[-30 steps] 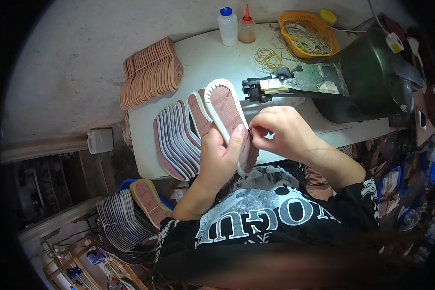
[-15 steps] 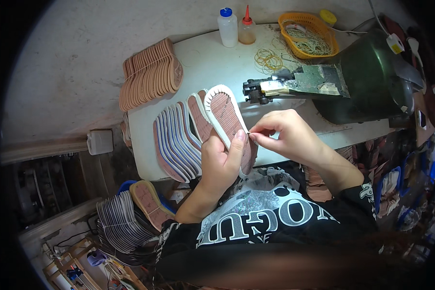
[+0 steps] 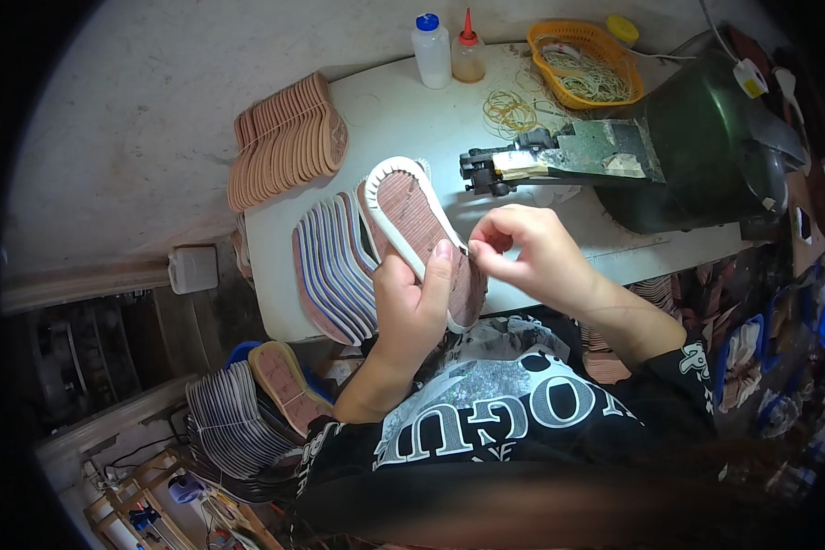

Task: Aligning and preparing shoe insole components at a manufacturing workstation.

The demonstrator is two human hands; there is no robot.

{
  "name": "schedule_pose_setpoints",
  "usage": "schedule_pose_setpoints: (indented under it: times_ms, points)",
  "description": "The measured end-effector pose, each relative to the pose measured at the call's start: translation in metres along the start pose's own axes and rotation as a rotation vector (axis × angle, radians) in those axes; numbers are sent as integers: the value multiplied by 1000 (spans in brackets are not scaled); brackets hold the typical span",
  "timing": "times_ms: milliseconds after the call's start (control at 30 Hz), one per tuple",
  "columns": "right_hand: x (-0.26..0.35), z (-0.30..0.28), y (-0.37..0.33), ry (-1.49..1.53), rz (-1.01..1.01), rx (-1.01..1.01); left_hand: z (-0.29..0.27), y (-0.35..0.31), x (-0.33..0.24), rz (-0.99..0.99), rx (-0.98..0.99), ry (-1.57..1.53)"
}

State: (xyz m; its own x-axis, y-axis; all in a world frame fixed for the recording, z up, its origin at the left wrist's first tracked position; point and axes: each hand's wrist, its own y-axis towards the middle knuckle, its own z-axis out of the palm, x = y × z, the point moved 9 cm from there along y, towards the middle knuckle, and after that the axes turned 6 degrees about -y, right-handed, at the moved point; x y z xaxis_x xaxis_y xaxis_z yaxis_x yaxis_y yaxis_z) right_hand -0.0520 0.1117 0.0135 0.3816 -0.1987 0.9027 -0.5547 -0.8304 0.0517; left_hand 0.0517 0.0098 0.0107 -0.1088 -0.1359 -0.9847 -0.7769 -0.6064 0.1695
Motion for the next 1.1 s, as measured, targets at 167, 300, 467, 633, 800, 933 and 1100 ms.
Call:
schedule_pose_setpoints:
  times_ms: [167,300,467,633,800,933,1100]
  points:
    - [22,-3,-8,-218,-285,-26,2,-1,-5,20,-3,44]
    - [39,-2,-15,-461,-359,-96,6,-2,-10,54,16,152]
    - [42,6,-13,-614,-327,-62,13,-3,-14,77,50,252]
    - [12,-1,-4,-190,-140,-78,8,-1,-6,30,45,129]
    - [-36,19,-8,506,236,159,7,-6,16,-203,111,-205]
    - [-22,9,-8,354,64,114,8,-1,6,-167,-3,-288]
    - [9,-6,-11,-24,-238,-36,11,-1,5,-135,28,-238]
